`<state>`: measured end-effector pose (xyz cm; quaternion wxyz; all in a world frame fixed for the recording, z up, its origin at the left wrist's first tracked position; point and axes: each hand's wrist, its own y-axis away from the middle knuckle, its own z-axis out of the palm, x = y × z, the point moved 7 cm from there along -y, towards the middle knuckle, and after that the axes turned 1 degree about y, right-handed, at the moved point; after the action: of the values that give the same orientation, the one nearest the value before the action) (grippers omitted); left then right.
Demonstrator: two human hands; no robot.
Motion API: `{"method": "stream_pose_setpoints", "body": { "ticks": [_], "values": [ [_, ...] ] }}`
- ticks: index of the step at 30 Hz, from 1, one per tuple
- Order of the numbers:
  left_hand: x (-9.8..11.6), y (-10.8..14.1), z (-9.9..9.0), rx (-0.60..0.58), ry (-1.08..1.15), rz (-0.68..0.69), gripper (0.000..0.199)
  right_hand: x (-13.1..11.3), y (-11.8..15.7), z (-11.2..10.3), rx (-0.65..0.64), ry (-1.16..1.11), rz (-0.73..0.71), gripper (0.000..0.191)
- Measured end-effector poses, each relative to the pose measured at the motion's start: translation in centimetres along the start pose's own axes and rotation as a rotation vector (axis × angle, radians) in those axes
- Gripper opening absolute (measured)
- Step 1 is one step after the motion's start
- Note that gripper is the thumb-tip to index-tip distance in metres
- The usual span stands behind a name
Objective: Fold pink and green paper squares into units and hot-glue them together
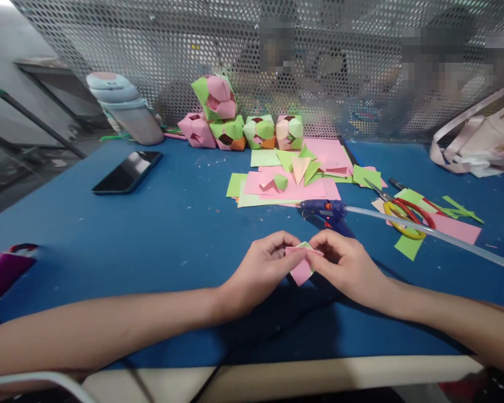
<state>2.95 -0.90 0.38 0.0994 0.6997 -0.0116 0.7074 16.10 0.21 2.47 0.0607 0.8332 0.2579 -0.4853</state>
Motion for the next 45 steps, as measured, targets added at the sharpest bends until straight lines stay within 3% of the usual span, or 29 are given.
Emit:
{"method": "stream_pose_setpoints", "body": {
  "ticks": [7, 15, 26, 37, 45],
  "values": [
    [-0.3, -0.2, 0.0, -0.023, 0.069, -0.051, 0.015, 0.4, -0.4, -0.3, 0.062, -0.009, 0.027, 0.011],
    [-0.3, -0.4, -0.1, -0.022, 0.104, -0.056, 0.011, 0.6, -0.1, -0.1, 0.043, -0.081, -0.014, 0.004],
    [-0.8, -0.5, 0.1, -0.098, 0.176, -0.081, 0.013, -1.0, 0.0, -0.3, 0.034, 0.079, -0.286, 0.012],
    [0.1, -0.5, 0.0, -0.083, -0.010, -0.015, 0.012, -0.4, -0.2, -0.2, 0.056, 0.012, -0.087, 0.006],
    [0.1, -0.6, 0.1, -0.072, -0.099, 0.010, 0.008, -0.3, -0.2, 0.0, 0.027, -0.003, -0.097, 0.004]
  ]
}}
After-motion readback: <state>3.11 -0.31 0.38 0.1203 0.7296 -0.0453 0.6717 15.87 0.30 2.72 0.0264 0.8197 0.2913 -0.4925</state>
